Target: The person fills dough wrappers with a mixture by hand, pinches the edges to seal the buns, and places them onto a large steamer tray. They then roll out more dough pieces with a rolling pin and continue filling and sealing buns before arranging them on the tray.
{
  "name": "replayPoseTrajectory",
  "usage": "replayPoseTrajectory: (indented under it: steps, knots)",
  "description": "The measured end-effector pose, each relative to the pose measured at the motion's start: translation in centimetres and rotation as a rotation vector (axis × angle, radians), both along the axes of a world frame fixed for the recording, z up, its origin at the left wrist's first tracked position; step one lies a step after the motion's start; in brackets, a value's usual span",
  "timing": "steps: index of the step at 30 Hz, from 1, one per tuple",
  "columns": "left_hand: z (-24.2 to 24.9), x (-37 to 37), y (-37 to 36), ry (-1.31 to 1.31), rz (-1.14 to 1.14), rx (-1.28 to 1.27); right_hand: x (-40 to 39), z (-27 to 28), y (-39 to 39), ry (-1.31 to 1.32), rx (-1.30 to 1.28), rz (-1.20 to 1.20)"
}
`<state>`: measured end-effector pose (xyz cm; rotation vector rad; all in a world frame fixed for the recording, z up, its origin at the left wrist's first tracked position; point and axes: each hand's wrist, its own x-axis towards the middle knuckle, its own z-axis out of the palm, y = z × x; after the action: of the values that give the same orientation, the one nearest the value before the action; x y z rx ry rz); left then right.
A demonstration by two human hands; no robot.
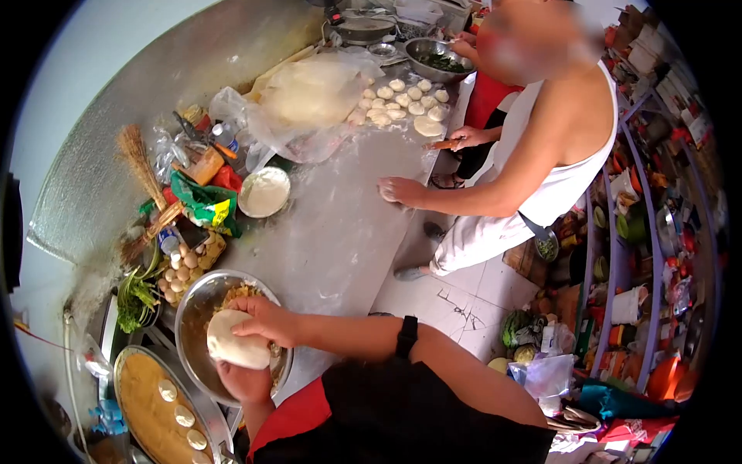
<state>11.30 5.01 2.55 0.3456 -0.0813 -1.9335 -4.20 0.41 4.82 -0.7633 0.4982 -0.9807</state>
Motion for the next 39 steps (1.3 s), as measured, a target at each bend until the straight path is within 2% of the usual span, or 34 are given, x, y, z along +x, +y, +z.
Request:
replayPoseTrajectory:
  steps: [2,3,6,7,10,11,13,16,19,20,21,22,23,24,28,31,34,36,38,39]
  knots:
    - [-2.6,1.1,-0.1,0.017,-0.028,-0.003,1.2,-0.3,0.1,-0.094,0.133,0.075]
    - [-2.0,1.0,0.3,-0.058,-0.023,-0.079,1.8,-0.3,0.3,0.046,0.052,0.056]
    - [-0.4,1.6,0.9,-0.071,-0.018,-0.104,2.5,-0.1,0.8,-0.120,0.106,0.156]
    - [-1.7,2.3,0.8,-0.095,-0.013,-0.129,2.7,0.3,0.9,-0.194,0.145,0.175]
    - [-3.5,3.4,0.3,-0.153,-0.011,-0.209,4.2,-0.3,0.7,-0.154,0.200,0.251]
    - [-3.3,3.2,0.8,-0.155,-0.002,-0.079,4.3,-0.7,0.5,0.115,-0.053,0.173]
    - [-2.0,3.5,0.7,-0.127,-0.021,-0.007,4.4,-1.3,0.3,0.640,-0.556,-0.002]
    - [-0.8,3.5,1.0,-0.150,0.001,0.063,4.6,-0.7,1.1,0.782,-0.644,-0.254]
    - [-0.3,4.6,1.9,-0.120,0.010,0.058,4.7,-3.2,-0.1,0.791,-0.720,-0.423]
    - [-0.4,5.2,2.0,-0.115,0.091,0.078,4.5,-5.3,-1.0,0.859,-0.787,-0.493]
    - [-0.7,6.3,2.2,-0.061,0.105,0.021,3.5,-4.7,-1.1,0.844,-0.642,-0.425]
    - [-0.8,7.2,2.4,-0.053,0.179,0.001,2.4,-5.2,-1.5,1.035,-0.585,-0.347]
    - [-0.4,7.9,2.7,-0.004,0.289,0.115,1.6,-6.3,-1.8,1.199,-0.603,-0.287]
    - [-0.8,9.1,3.1,-0.021,0.274,0.018,1.1,-8.0,-1.3,1.263,-0.666,-0.235]
    - [-0.2,11.0,3.9,-0.010,0.407,0.073,1.5,-12.1,-1.0,1.461,-1.150,-0.138]
    - [-0.7,11.9,5.2,-0.008,0.414,0.125,3.4,-13.9,-2.6,1.502,-1.158,0.034]
    - [-0.6,12.1,5.6,-0.031,0.438,0.172,5.2,-15.3,-4.4,1.708,-1.175,0.323]
    - [-0.5,12.5,5.5,-0.093,0.460,0.183,6.2,-15.5,-4.8,1.870,-1.255,0.427]
    - [-0.8,13.6,5.3,-0.046,0.469,0.127,6.9,-14.8,-5.3,1.976,-1.333,0.569]
    - [-1.0,14.2,5.6,-0.022,0.473,0.112,6.6,-14.8,-4.9,1.932,-1.382,0.492]
